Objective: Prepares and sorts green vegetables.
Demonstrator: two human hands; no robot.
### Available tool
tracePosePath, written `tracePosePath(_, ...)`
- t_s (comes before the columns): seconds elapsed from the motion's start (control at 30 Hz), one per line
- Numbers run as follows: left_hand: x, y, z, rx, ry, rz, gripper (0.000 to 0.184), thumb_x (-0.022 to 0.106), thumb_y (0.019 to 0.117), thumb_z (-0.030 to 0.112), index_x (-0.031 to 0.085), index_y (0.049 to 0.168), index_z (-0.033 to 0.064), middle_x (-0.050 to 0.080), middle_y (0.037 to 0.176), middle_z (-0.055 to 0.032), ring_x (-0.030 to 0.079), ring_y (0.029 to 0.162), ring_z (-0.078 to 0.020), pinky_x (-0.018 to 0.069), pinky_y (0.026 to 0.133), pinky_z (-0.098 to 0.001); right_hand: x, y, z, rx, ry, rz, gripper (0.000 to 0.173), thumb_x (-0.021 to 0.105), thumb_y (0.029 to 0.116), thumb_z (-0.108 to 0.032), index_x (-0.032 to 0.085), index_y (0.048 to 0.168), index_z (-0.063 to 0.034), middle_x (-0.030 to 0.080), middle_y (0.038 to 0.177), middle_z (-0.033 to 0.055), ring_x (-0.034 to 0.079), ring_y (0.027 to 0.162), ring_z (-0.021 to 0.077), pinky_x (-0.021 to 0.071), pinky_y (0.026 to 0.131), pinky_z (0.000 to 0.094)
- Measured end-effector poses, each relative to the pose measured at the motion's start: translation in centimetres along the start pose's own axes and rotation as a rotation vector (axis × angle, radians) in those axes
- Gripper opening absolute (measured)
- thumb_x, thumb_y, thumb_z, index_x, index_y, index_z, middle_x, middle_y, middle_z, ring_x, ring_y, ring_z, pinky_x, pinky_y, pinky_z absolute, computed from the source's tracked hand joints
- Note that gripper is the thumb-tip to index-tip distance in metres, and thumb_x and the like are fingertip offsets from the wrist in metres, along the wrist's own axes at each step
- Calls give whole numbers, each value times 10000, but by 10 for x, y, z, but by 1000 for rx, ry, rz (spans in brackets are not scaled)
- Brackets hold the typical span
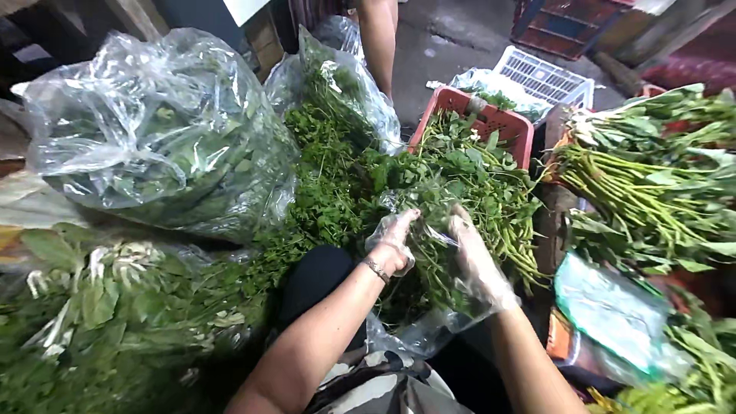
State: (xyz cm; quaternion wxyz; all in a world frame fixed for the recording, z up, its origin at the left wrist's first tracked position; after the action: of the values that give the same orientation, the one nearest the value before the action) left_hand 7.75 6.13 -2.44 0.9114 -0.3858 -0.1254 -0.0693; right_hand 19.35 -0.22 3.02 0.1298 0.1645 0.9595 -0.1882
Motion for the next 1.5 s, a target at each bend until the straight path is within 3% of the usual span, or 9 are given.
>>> tracePosePath(0.13,-2,21,9,-9,-171,61,474,649,991,271,506,1394,66,527,1360,-181,522,1197,-299,474,946,-495,-54,-58,-3,-383,-217,-81,631,482,1019,-271,339,1581,-22,434,1576,148,448,1429,153,411,1169,331)
tracePosePath(0.23,11,23,16,-28,-189,-35,441,578,1023,353,497,1394,130,571,1250,-118,565,1066,-226,505,848,-400,-113,-85,1,-645,-81,302,415,594,979,-171,571,1364,-20,588,1373,40,596,1219,113,562,974,306)
tracePosePath(0.4,54,22,12,-83,-121,-143,488,521,1043,438,472,1429,144,569,1282,-121,567,1090,-237,504,868,-416,-114,-64,18,-395,183,454,884,717,859,-204,204,1556,-26,519,1376,90,677,1018,99,628,771,296)
tracePosePath(0.53,68,21,14,-99,53,-243,810,427,988,692,305,1577,149,408,1553,-166,442,1381,-330,427,1079,-539,-117,-21,20,-247,283,548,206,555,1004,-80,560,1199,-15,651,846,5,636,637,63,579,587,248)
tracePosePath(0.67,40,-20,59,711,493,50,637,502,1060,431,331,1524,29,521,1421,-221,591,1179,-296,504,970,-471,-129,-1,-10,-305,208,548,149,580,1013,-117,572,1143,-44,614,855,0,604,599,48,569,562,239)
tracePosePath(0.77,50,-84,74,1622,866,-145,253,587,917,130,655,1102,-29,699,1148,-181,681,1045,-251,546,926,-430,-129,19,-34,-382,194,487,140,612,982,-85,570,1104,-32,630,863,1,618,590,37,578,549,221)
tracePosePath(0.97,90,-122,77,2137,1495,-723,407,607,923,184,675,1320,236,632,1421,4,669,808,-209,487,771,-457,-128,40,-72,-421,44,407,168,649,953,-75,603,1097,-1,635,858,24,618,614,40,563,576,220)
tracePosePath(1.3,73,-95,151,1283,2107,-168,446,703,929,362,642,1278,90,691,1155,-189,672,1022,-422,483,886,-632,-146,36,-116,-563,-446,161,178,714,908,-92,646,1048,-5,646,871,81,608,635,117,556,605,320)
tracePosePath(1.5,61,-122,177,1506,2146,-219,286,587,983,422,745,1111,221,677,1296,-149,683,1038,-400,483,850,-627,-129,-9,-138,-771,-358,-64,180,646,902,-23,521,1021,-74,639,847,-18,632,630,27,565,548,202)
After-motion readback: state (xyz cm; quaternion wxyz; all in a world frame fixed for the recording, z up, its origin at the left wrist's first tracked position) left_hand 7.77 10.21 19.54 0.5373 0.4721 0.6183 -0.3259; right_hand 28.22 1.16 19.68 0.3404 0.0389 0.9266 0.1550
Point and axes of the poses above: each hand's wrist, its own y-axis towards the middle knuckle, its own x-axis out of the palm, z = x × y, the point moved 5 cm from there along y, towards the middle knuckle
